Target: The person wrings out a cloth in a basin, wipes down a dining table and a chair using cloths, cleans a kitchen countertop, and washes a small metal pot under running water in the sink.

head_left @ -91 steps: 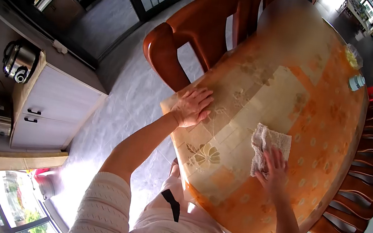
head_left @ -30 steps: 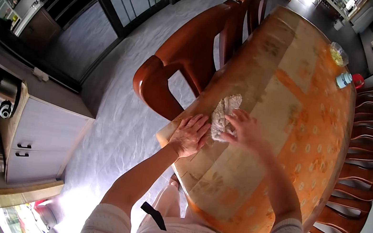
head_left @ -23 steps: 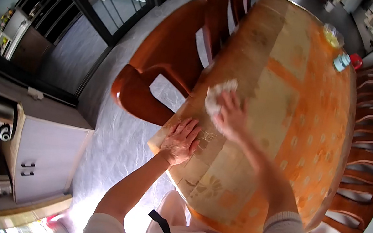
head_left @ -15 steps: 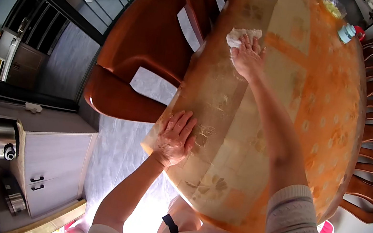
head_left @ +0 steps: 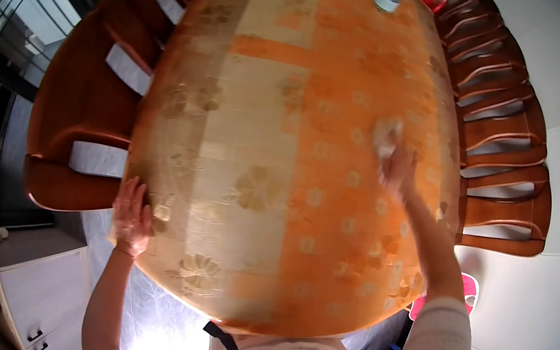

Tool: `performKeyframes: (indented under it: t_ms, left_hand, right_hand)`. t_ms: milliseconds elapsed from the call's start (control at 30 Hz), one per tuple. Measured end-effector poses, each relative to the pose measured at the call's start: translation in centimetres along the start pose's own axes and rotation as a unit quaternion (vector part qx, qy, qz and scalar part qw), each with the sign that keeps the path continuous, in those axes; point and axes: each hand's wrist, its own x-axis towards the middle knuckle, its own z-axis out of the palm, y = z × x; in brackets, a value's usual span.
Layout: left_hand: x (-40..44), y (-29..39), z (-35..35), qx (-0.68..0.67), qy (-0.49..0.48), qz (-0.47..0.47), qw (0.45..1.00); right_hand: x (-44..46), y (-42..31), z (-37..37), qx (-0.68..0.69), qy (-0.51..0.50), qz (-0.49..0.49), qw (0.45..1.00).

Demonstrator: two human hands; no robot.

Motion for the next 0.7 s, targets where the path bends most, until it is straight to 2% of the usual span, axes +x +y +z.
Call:
performKeyframes:
  t_ms: [67, 100, 167, 200, 233, 267, 300, 367, 400, 433, 467, 500, 567, 600, 633, 700]
  left_hand:
    - [-0.1, 0.0, 0.1, 0.015, -0.015, -0.008, 1.000]
    - [-0.1, 0.0, 0.2, 0.017, -0.021, -0.003, 1.000]
    - [0.1, -0.1, 0.1, 0.021, -0.027, 0.001, 0.999]
    - [-0.1, 0.2, 0.1, 0.023, -0.026, -0.002, 0.999]
    - [-0.1, 0.3, 0.1, 0.025, -0.027, -0.002, 0.999]
    - [0.1, 0.2, 0.0, 0.029, -0.028, 0.004, 0.999]
    - [0.0, -0.2, 0.1, 0.041, -0.026, 0.020, 0.999]
    - [-0.7, -0.9, 0.5, 0.057, -0.033, 0.009, 0.998]
    - [-0.4, -0.8, 0.9, 0.061, -0.039, 0.004, 0.997]
    - [-0.3, -0.3, 1.7, -0.187, -0.010, -0.100, 0.977]
    - [-0.1, 0.2, 0.7, -0.041, -0.050, -0.050, 0.997]
    - [0.1, 0.6, -0.3, 0.105, -0.074, 0.008, 0.992]
    - [-0.2, -0.2, 0.6, 0.099, -0.089, -0.022, 0.991]
    - [-0.2, -0.6, 1.0, 0.095, -0.096, -0.037, 0.990]
    - [-0.1, -0.3, 0.6, 0.166, -0.106, -0.002, 0.980]
    - [0.0, -1.9, 1.3, 0.230, -0.149, -0.025, 0.961]
  right_hand:
    - [4.1, 5.3, 2.5, -0.100, 0.057, 0.095, 0.989]
    - [5.3, 4.8, 3.4, -0.049, -0.023, 0.195, 0.979]
    - [2.3, -1.1, 1.2, -0.152, -0.094, 0.101, 0.979]
    - [-0.9, -4.7, -0.8, -0.119, 0.042, -0.012, 0.992]
    - [-4.8, -7.9, -2.5, -0.142, 0.020, -0.080, 0.986]
    - [-8.0, -10.9, -9.4, 0.042, -0.196, -0.100, 0.975]
    - [-15.4, -10.8, -5.4, -0.035, -0.101, -0.162, 0.981]
    - [-23.0, -6.9, -9.0, 0.148, -0.184, -0.164, 0.958]
    - [-24.8, -3.2, -9.5, 0.113, -0.193, -0.133, 0.966]
    - [-26.4, 0.3, -9.9, 0.078, -0.208, -0.108, 0.969]
    - [-26.7, 3.6, -10.1, 0.071, -0.196, -0.043, 0.977]
    - [-25.2, 7.5, -10.0, 0.064, -0.176, 0.022, 0.982]
    - [-20.5, 14.6, -8.6, 0.053, -0.122, 0.157, 0.979]
    - [-18.5, 16.8, -6.7, -0.033, -0.104, 0.146, 0.983]
    - [-16.2, 18.3, -5.9, -0.010, -0.107, 0.157, 0.982]
    - [-12.1, 19.7, -4.1, 0.004, -0.108, 0.182, 0.977]
